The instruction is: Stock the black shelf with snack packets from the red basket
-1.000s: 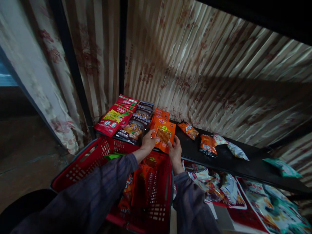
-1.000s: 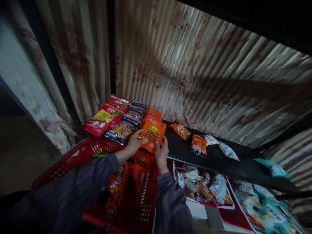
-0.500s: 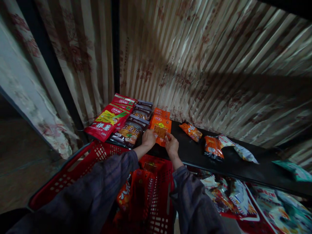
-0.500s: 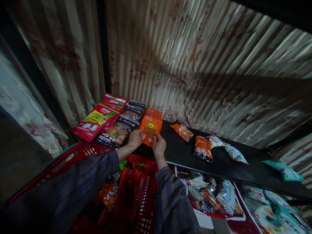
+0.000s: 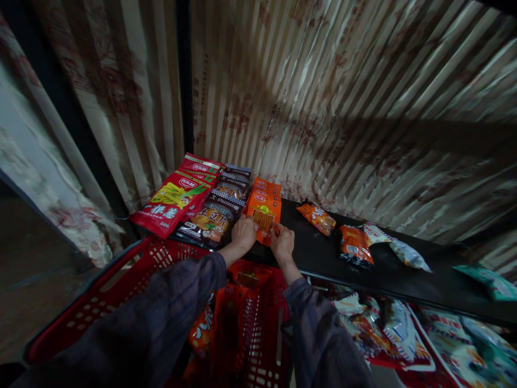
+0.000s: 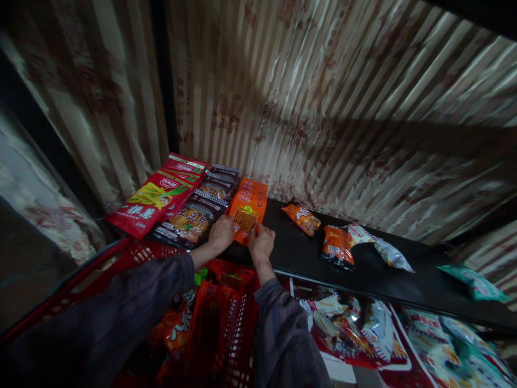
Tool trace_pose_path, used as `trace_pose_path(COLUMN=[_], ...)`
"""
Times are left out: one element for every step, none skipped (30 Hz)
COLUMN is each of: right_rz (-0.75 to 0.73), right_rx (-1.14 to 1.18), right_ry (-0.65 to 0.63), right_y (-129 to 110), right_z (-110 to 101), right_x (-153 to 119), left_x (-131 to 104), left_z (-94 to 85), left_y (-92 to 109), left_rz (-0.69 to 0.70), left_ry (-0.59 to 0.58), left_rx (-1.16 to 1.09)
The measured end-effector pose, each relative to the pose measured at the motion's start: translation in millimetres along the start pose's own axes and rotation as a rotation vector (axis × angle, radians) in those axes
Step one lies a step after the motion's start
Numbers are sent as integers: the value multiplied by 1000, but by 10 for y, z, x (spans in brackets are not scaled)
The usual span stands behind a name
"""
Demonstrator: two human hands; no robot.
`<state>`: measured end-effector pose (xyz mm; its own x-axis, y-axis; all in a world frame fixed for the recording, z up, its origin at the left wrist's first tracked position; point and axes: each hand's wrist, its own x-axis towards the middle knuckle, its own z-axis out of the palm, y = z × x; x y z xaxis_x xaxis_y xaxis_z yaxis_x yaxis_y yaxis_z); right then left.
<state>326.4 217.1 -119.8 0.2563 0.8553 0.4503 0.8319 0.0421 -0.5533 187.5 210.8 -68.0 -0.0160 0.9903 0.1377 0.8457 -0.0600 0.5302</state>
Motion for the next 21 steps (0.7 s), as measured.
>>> trace_pose_path(right_rz=[-7,-14,-18,-17,-15,-9,-3,4,9,13,15,13,8,2,-2,-3,-2,-2,2,4,5], right_rx=[-13,-25,-35,-46,-55,-64,-70,-75,-76,-74,-71,-65,-59,-51,-42,-35,-30,-27,-27,-29,-30], right_ry=[-10,-22,-34,-44,-53,-61,-69,-75,-80,-83,-80,-72,-61,-44,-26,-9,6,16,22,23,19], right_y=[-5,-14,-25,-39,-53,-66,-77,-85,-89,-89,-86,-80,-71,-63,-55,-48,-43,-40,-39,-38,-37], right_z=[-3,-8,-16,-27,-38,-49,-60,-69,-74,-77,-75,-69,-61,-49,-37,-24,-13,-3,5,11,16], right_x=[1,1,-1,-3,-7,-11,-15,-18,-21,-22,-24,-25,-26,-28,-30,-32,-33,-33,-31,-27,-20], left_x=[-19,-43,-69,-98,-126,-152,-173,-189,-198,-202,-200,-196,-191,-186,-182,-179,-177,-176,-174,-171,-168], left_z=[-7,-14,-20,-25,-26,-25,-20,-13,-4,6,16,25,32,37,40,42,43,47,53,64,81], left_y=[9,19,30,38,44,47,45,39,28,15,0,-15,-29,-41,-49,-53,-55,-54,-53,-51,-51], left_rz=[6,17,36,63,95,131,167,197,214,221,219,212,206,204,212,227,244,259,271,282,290], left_ry=[1,3,7,13,22,36,53,69,80,86,84,77,71,69,70,72,75,76,74,72,71], left_rx=[12,27,50,81,116,150,180,199,205,205,204,202,198,192,184,174,163,154,148,147,148])
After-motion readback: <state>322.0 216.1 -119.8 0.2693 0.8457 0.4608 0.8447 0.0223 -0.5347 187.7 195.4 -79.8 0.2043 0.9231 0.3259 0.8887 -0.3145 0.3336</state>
